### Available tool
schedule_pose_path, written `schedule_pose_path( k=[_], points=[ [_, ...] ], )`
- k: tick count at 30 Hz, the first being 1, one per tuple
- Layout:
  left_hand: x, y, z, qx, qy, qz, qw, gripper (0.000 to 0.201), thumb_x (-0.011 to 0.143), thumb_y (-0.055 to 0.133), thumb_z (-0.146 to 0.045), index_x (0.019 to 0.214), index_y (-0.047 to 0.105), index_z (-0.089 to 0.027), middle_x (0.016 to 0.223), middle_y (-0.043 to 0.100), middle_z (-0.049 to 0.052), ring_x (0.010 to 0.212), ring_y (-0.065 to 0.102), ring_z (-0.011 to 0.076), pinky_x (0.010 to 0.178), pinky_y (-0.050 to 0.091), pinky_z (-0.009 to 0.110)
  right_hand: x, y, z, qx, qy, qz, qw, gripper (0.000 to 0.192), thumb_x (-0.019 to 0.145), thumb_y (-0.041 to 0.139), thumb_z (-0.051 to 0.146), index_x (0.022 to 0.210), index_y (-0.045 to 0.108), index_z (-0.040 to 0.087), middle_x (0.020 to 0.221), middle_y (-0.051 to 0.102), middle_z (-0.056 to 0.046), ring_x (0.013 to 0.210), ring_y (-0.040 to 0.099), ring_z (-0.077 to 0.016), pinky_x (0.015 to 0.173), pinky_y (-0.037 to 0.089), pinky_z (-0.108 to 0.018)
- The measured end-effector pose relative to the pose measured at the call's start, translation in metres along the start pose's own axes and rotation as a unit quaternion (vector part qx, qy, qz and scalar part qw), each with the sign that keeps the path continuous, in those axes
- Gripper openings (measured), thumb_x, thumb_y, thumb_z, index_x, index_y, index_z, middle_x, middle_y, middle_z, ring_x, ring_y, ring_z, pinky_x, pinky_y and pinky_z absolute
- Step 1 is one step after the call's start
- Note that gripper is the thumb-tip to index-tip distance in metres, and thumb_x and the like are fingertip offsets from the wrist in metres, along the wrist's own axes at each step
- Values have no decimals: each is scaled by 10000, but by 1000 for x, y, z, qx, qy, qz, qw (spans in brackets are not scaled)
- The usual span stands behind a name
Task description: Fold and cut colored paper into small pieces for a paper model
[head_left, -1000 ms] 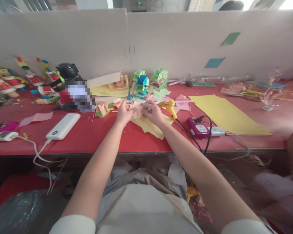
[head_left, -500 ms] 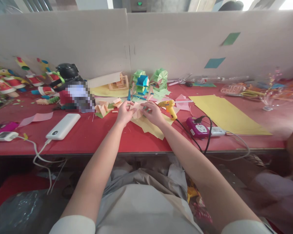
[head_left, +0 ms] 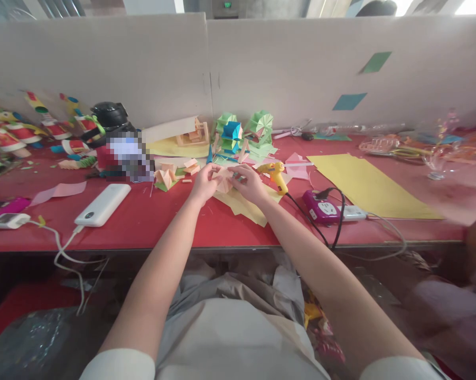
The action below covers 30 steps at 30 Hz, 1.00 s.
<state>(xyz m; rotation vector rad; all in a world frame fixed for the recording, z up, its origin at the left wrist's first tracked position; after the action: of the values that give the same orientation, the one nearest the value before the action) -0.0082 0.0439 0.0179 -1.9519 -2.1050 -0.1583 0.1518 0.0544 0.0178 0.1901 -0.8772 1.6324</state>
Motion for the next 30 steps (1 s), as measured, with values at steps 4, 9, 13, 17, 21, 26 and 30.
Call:
schedule_pose_path(
  k=[4,9,13,17,21,26,30],
  points=[
    [0,0,0,-5,0,-4,1000,173,736,628,-115,890,611,-192,932,653,20,846,620,149,754,487,247,0,1,-1,11,8,1,1000,368,867,641,325,1195,702,170,1184,664,-131,896,682,-195,795,587,-352],
    [0,-1,2,-20,-28,-17,999,141,737,639,-132,865,619,-189,873,655,5,777,588,137,683,447,227,0,1,-1,31,9,-6,999,300,865,645,336,1125,709,199,1148,693,-118,932,685,-210,764,594,-343],
    [-2,-1,1,-40,-46,-10,998,96,732,654,-171,812,605,-192,804,620,-10,717,547,129,665,435,232,0,-2,2,40,2,-23,999,242,869,634,336,1049,727,205,1139,691,-103,912,677,-194,751,587,-332],
    [-3,-1,0,-44,-57,-15,997,89,724,658,-186,794,602,-195,793,605,-10,674,521,125,639,426,240,1,-8,7,41,-4,-50,998,200,861,641,332,983,740,209,1142,673,-96,906,665,-179,748,575,-322],
    [-2,-3,1,-52,-61,-25,996,91,708,656,-187,778,599,-195,793,615,-5,680,533,132,616,420,236,1,-12,9,32,2,-70,997,205,824,664,308,997,725,216,1119,661,-84,840,641,-161,699,557,-309],
    [-2,-3,2,-65,-67,-23,995,113,679,671,-196,768,602,-191,799,609,-2,678,532,131,586,410,230,1,-13,9,24,0,-83,996,140,805,664,285,915,704,207,1036,650,-67,775,593,-146,672,524,-305],
    [-3,-2,2,-69,-81,-12,994,128,653,650,-165,766,597,-191,795,604,-2,682,540,135,581,409,230,1,-10,4,27,23,-69,997,124,792,678,316,833,640,205,903,656,-39,719,569,-142,662,504,-304]
  ],
)
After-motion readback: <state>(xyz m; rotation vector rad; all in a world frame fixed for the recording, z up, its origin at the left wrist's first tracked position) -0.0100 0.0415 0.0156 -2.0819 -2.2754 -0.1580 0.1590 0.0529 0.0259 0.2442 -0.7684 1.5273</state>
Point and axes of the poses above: each hand's wrist, its own x-axis towards the middle knuckle, its own y-axis out of the palm, z = x × y, the point moved 6 cm from there along x, towards the middle knuckle
